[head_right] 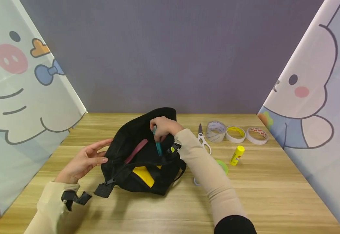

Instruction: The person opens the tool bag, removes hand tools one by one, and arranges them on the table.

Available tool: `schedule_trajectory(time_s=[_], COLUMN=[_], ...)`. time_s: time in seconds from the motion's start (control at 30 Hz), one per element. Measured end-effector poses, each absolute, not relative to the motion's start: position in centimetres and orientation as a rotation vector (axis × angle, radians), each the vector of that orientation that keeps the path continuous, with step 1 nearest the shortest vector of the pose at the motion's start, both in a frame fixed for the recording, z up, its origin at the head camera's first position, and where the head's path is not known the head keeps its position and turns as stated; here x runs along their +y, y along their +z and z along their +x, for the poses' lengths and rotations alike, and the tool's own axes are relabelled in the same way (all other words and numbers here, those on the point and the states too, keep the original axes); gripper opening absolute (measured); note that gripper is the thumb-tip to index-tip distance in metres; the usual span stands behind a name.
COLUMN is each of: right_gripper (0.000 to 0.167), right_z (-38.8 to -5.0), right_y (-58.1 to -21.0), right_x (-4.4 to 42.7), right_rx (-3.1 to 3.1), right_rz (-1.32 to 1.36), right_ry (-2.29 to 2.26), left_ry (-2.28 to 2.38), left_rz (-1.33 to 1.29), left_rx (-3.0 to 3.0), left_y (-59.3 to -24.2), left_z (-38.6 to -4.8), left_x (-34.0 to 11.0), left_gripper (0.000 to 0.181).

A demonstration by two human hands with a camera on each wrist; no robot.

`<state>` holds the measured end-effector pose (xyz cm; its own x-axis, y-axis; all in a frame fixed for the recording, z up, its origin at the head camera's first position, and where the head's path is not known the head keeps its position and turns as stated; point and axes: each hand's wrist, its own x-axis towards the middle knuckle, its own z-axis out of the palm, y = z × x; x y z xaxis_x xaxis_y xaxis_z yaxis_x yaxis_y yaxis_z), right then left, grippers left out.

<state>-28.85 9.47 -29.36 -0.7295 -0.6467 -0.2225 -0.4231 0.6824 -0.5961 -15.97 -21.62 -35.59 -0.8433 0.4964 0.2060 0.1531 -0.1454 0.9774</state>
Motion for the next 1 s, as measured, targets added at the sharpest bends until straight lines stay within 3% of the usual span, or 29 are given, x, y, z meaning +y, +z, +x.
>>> schedule_trajectory(time_s=[0.17,0.53,1.0], right_gripper=[0.021,0.019,0.041], right_z=[-28.4,-28.0,-27.1], right_y=[-28.9,-27.3,-29.4], right_x=[10.8,13.8,17.5], right_rx=[2.422,2.393,1.911], right_rz=[-0.793,-0.901,-0.525], right_ry=[-0.909,-1.286,-2.235], left_ry=[2.068,2.058,2.078], left_rz=[0.714,0.734,0.741], left_rx=[1.898,1.905,1.878], left_y=[-35.5,-35.6,-35.7], left_z=[-16.0,-16.5,-16.3], left_x=[-21.5,-21.6,-21.6], left_gripper=[0.064,0.064,0.064])
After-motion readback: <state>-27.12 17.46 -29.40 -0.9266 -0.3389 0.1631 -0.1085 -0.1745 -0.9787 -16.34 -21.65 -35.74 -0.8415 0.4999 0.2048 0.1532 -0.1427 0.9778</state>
